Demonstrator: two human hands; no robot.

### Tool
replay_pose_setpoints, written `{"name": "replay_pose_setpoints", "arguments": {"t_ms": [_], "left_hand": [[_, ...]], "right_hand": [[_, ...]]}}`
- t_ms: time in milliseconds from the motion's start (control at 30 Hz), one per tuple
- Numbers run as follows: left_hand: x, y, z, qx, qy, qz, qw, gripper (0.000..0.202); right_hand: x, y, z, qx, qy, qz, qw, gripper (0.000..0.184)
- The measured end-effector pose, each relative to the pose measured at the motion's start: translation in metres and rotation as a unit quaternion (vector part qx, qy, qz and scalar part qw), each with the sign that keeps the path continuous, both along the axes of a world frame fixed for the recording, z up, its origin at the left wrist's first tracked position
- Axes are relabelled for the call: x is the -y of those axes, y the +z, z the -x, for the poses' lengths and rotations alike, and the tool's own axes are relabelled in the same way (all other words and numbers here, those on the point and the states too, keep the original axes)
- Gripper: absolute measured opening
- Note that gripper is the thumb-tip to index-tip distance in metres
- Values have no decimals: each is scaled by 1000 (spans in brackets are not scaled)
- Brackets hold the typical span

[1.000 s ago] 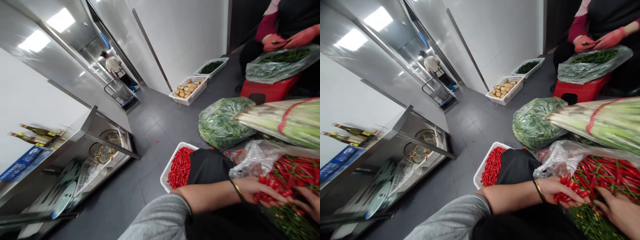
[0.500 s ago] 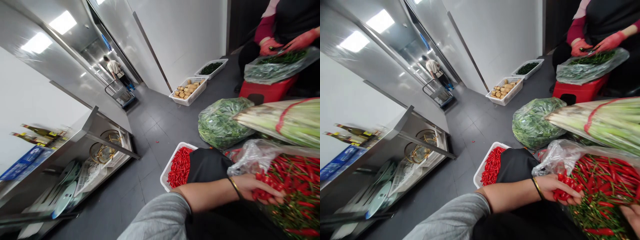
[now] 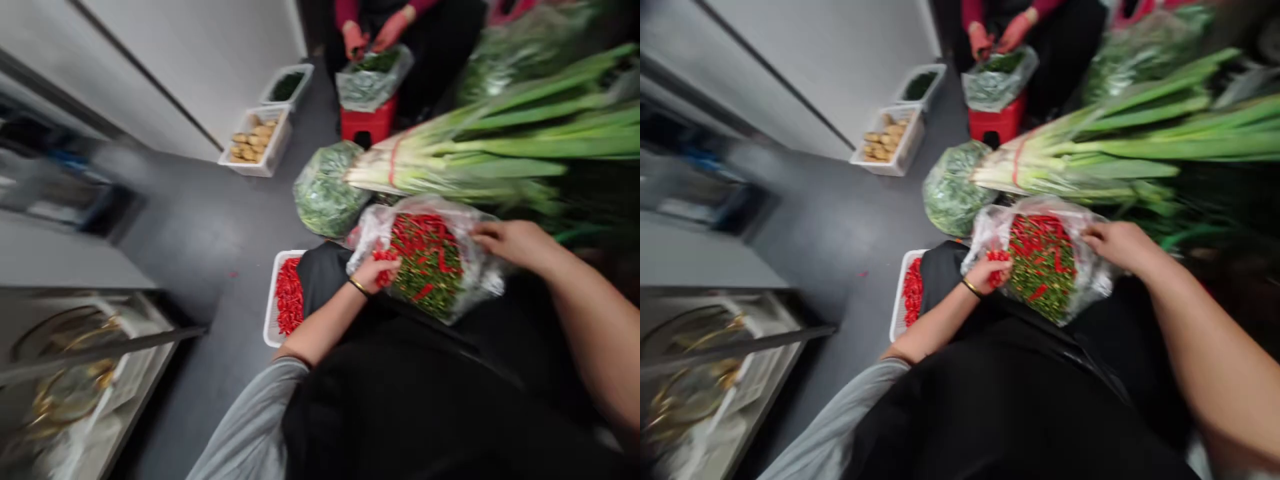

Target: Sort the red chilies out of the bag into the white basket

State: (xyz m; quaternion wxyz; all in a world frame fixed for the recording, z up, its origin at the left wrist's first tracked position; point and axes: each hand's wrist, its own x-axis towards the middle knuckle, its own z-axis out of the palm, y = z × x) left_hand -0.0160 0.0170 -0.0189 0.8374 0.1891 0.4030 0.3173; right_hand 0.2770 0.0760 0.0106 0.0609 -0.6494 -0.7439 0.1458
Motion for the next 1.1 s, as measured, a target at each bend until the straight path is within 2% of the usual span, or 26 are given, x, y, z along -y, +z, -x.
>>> {"name": "replay_pose_setpoints", "arguments": {"t_ms": [33, 100, 167, 233, 300, 400, 467, 533, 600, 700, 767, 833, 933, 1000, 1100], "left_hand": [[-4, 1, -1, -4, 0, -6, 1000, 38], [-8, 2, -3, -14, 11, -10, 1000, 40], [-10, 5, -5, -25, 21, -5, 999, 42], [-9, 8, -6, -37, 27, 4, 999, 43], [-9, 10, -6, -46, 32, 9, 998, 44], [-9, 11, -6, -54, 38, 9, 998, 44], [-8, 9, -7, -65, 32, 8, 997, 45], [-6, 6, -11, -83, 25, -1, 996, 47], [-3, 4, -17, -96, 15, -20, 995, 50], [4, 3, -26, -89, -9, -70, 993, 49], [8, 6, -28, -94, -7, -135, 986, 46], [12, 11, -29, -108, 19, -205, 973, 43], [15, 20, -28, -105, 58, -237, 964, 40], [15, 26, -27, -62, 71, -206, 974, 41], [15, 33, -28, 37, 48, -136, 989, 45]], "right_hand": [[1, 11, -6, 18, -8, 45, 999, 34], [7, 28, -5, 38, -28, 76, 996, 32], [14, 32, 10, 55, -20, 82, 995, 31], [21, 25, 34, 90, -5, 117, 989, 31], [26, 11, 58, 134, 8, 189, 973, 30], [30, -5, 78, 162, 32, 262, 951, 25], [33, -5, 77, 159, 32, 247, 955, 24], [40, 2, 73, 155, 46, 212, 964, 29], [51, 11, 75, 129, 112, 169, 971, 32], [69, 18, 86, 38, 207, 125, 970, 30], [77, 16, 93, -53, 193, 145, 969, 30], [79, 12, 93, -154, 130, 189, 961, 37], [79, 12, 87, -305, 36, 251, 918, 43], [83, 19, 86, -413, 8, 291, 863, 43], [92, 33, 89, -548, 23, 334, 767, 46]]}}
